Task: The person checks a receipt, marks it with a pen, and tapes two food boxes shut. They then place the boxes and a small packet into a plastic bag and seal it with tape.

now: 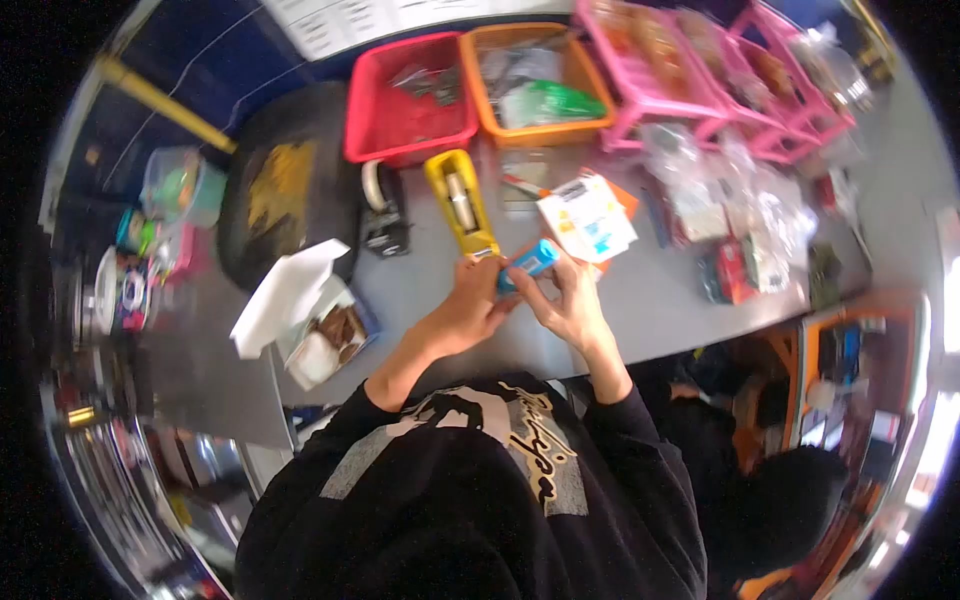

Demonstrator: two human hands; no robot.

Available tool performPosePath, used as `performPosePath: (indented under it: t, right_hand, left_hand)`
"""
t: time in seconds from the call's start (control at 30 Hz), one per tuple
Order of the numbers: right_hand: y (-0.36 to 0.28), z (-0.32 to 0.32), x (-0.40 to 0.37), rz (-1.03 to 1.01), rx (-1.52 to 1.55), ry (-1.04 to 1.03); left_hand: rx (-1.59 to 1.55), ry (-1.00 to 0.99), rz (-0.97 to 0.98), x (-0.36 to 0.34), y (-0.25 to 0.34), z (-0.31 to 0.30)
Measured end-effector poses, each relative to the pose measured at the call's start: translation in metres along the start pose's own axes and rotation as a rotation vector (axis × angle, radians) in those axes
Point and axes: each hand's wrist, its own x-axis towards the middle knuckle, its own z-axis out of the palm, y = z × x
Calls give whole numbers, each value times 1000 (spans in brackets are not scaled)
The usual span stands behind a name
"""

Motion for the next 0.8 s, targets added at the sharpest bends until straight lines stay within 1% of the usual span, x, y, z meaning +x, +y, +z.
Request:
performPosePath:
  t: [0.03, 0.07, 0.1, 0.13, 0.17, 0.2, 0.23, 0.27, 0.3, 0.37, 0.4, 0.43, 0.47, 0.5, 0.53, 0.57, 0.6, 0.63, 0.67, 0.7, 0.73, 0.77, 0.8]
  right_hand:
    - [6, 13, -3, 21, 70, 11]
    - [15, 14, -8, 111, -104, -70]
    - [5, 20, -8, 216, -225, -89]
    - [12, 25, -10, 218, -307, -129]
    - [23, 31, -14, 219, -391, -161]
    - [31, 38, -23, 199, -371, -198]
    - [39, 43, -31, 215, -591, -201]
    - [42, 50, -32, 225, -815, -193]
    - [27, 57, -23, 208, -805, -220]
    - [-21, 81, -2, 237, -625, -292]
    - [-28, 100, 9, -42, -544, -258]
    - [-34, 125, 25, -253, -497, -234]
    - [-39, 152, 45, -465, -444, -205]
    - [-37, 182, 62, -581, -407, -220]
    - [-29, 209, 75, -695, -369, -234]
    - [-14, 232, 83, -709, -360, -236]
    - [4, 255, 85, -624, -321, -404]
    - [12, 271, 86, -534, -282, -569]
    - [7, 277, 84, -539, -275, -574]
    - [4, 281, 78, -531, -138, -564]
    - [1, 284, 71, -516, -3, -555]
    - [-5, 289, 63, -517, -8, -562]
    - [-13, 294, 53, -111, 230, -635]
  left_hand:
    - [21, 30, -46, -11, -3, -11]
    - [13, 110, -73, -21, -1, -26]
    - [6, 192, -101, -32, -1, -38]
    - [59, 286, -129, -45, -11, -55]
    - [143, 446, -193, -58, -17, -72]
    - [253, 618, -203, -76, -27, -94]
    - [275, 748, -288, -96, -29, -117]
    - [400, 875, -342, -120, -44, -134]
    - [625, 864, -466, -146, -46, -155]
    - [864, 825, -644, -194, -52, -182]
    - [970, 809, -734, -215, -60, -186]
    - [973, 816, -750, -237, -73, -188]
    - [791, 750, -851, -258, -92, -187]
    - [608, 685, -939, -271, -103, -186]
    - [613, 698, -946, -275, -105, -186]
    - [615, 739, -862, -274, -107, -185]
    - [615, 773, -777, -273, -109, -184]
    - [622, 781, -780, -273, -111, -182]
    - [496, 820, -848, -270, -111, -179]
    - [362, 862, -908, -267, -116, -172]
    - [357, 868, -910, -261, -123, -163]
    - [320, 1041, -821, -253, -131, -152]
    - [278, 1210, -729, -245, -137, -142]
